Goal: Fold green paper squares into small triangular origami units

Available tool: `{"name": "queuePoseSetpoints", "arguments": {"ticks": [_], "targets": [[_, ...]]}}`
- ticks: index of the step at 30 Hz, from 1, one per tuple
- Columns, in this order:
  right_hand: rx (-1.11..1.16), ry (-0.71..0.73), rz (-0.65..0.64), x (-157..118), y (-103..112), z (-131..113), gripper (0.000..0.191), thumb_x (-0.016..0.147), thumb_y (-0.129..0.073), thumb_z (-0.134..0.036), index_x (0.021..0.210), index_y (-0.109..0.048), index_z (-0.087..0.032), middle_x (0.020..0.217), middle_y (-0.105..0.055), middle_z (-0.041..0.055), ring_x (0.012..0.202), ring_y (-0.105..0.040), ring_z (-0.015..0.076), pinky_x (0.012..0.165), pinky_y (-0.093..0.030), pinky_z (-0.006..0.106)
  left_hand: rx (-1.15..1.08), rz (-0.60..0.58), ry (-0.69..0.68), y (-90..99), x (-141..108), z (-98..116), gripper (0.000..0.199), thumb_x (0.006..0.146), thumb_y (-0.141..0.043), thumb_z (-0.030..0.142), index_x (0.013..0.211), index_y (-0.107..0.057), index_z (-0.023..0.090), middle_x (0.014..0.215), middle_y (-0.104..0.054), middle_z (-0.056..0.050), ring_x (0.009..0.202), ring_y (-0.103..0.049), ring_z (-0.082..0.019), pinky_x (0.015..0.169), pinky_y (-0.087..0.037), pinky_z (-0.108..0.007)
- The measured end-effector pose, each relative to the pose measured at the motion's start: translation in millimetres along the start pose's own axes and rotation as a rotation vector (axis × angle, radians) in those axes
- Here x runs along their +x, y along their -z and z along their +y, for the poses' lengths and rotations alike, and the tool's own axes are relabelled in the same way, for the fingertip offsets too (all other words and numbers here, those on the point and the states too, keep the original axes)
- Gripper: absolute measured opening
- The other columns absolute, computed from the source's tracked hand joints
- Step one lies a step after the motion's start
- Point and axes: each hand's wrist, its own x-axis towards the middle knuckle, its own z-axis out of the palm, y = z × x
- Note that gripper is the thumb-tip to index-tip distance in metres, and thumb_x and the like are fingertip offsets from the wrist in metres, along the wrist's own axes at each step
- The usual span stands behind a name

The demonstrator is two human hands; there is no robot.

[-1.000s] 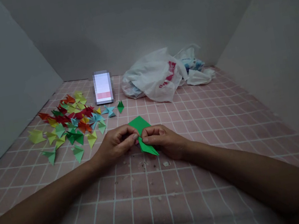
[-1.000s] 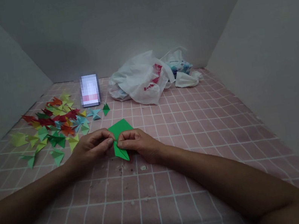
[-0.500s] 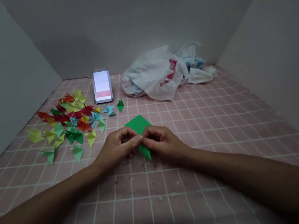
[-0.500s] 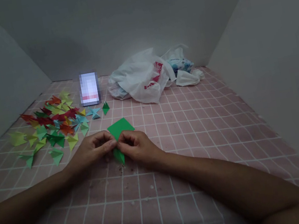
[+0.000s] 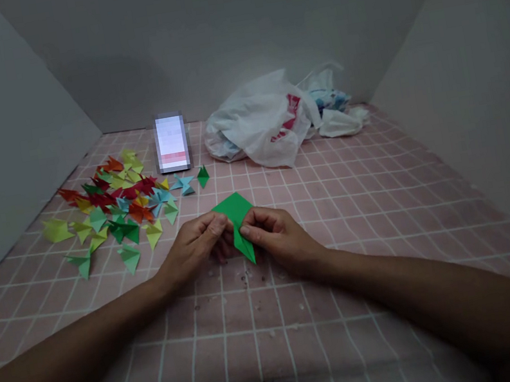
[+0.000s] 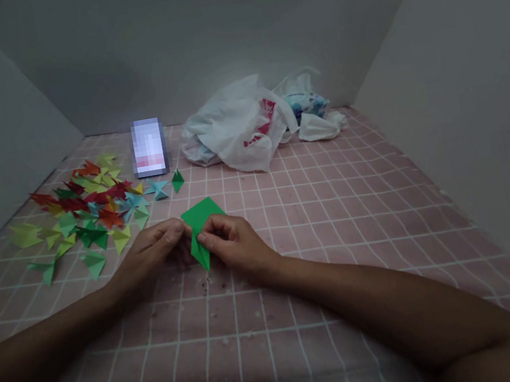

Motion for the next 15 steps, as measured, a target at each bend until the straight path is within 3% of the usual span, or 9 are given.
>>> {"name": "queuePoseSetpoints", "arguments": {"ticks": [4, 9, 15], "targets": [[0.027, 0.023, 0.056, 1.4, 0.5, 2.7, 0.029, 0.086, -0.068, -0.042, 0.075, -0.052, -0.021, 0.056, -0.054, -0.0059, 0.046, -0.049, 0.0087, 0.045, -0.039, 0.022, -0.062, -0.089, 0.051, -1.4, 1.2, -5.0, 0.027, 0.086, -0.067, 0.041, 0.076, -0.061, 0.016, 0.061, -0.062, 0.002, 0.051, -0.056, -0.009, 0.05, -0.047, -0.02], [0.147, -0.022, -0.018, 3.2, 1.7, 6.3, 0.026, 0.084, -0.071, -0.039, 0.08, -0.054, -0.02, 0.057, -0.057, -0.0064, 0.044, -0.052, 0.0084, 0.043, -0.044, 0.021, -0.074, 0.001, 0.046, -1.0, 0.7, -3.5, 0.025, 0.084, -0.07, 0.035, 0.071, -0.059, 0.017, 0.057, -0.06, 0.004, 0.047, -0.054, -0.007, 0.047, -0.044, -0.018], [0.228, -0.051, 0.01, 4.2, 1.8, 4.0, 0.024, 0.083, -0.071, -0.032, 0.077, -0.052, -0.02, 0.057, -0.06, -0.0056, 0.044, -0.052, 0.008, 0.041, -0.044, 0.02, -0.198, -0.018, 0.093, 0.6, 3.3, -4.5, 0.024, 0.087, -0.068, 0.039, 0.08, -0.063, 0.016, 0.064, -0.068, 0.001, 0.057, -0.064, -0.01, 0.058, -0.053, -0.02]]}}
